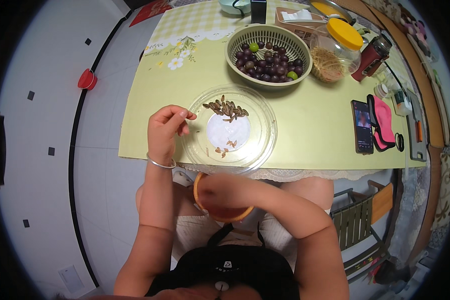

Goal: The person sits on the floor and shells sunflower seeds by hand, placing the kernels into a small bowl and discarding the shells onto a plate. The task is performed continuously with both hands.

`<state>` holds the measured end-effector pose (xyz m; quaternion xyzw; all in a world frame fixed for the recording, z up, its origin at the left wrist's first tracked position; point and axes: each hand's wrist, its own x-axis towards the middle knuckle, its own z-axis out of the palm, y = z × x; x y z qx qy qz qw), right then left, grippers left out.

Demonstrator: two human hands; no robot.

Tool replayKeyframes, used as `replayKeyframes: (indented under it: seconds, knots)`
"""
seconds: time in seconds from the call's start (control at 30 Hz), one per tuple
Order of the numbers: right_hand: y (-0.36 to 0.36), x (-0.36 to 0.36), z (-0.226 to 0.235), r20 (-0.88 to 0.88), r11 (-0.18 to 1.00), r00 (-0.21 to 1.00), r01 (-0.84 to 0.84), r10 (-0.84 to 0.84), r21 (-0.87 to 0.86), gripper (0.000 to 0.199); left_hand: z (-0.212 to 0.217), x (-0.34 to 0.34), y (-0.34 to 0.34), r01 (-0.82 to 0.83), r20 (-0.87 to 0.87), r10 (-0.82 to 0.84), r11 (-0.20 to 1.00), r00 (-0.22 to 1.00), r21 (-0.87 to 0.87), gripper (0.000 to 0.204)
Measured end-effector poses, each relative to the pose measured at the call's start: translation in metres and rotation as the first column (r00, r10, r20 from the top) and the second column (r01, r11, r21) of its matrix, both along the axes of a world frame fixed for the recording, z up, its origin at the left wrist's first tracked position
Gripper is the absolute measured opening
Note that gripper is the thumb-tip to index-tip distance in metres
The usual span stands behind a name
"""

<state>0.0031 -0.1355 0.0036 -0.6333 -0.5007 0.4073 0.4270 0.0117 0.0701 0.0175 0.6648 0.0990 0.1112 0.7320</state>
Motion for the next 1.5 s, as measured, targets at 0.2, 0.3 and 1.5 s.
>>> replayKeyframes:
  seconds: [0.2, 0.3, 1.5]
  knots:
    - [-0.007, -0.004, 0.025, -0.017, 0.940, 0.965, -0.257, 0.260, -0.223, 0.020, -0.021, 0.007, -0.015, 0.021, -0.013, -0.017, 0.866, 1.000, 0.500, 0.007]
    - [-0.016, 0.019, 0.030, 0.060, 0.984, 0.997, -0.042, 0.053, -0.173, 0.019, -0.014, 0.003, -0.015, 0.211, -0.112, -0.192, 0.646, 0.975, 0.734, 0.012]
    - [0.003, 0.087, -0.016, -0.131, 0.602, 0.609, 0.793, -0.782, 0.094, 0.007, 0.010, -0.014, -0.028, 0.134, -0.053, -0.125, 0.825, 0.991, 0.550, 0.013]
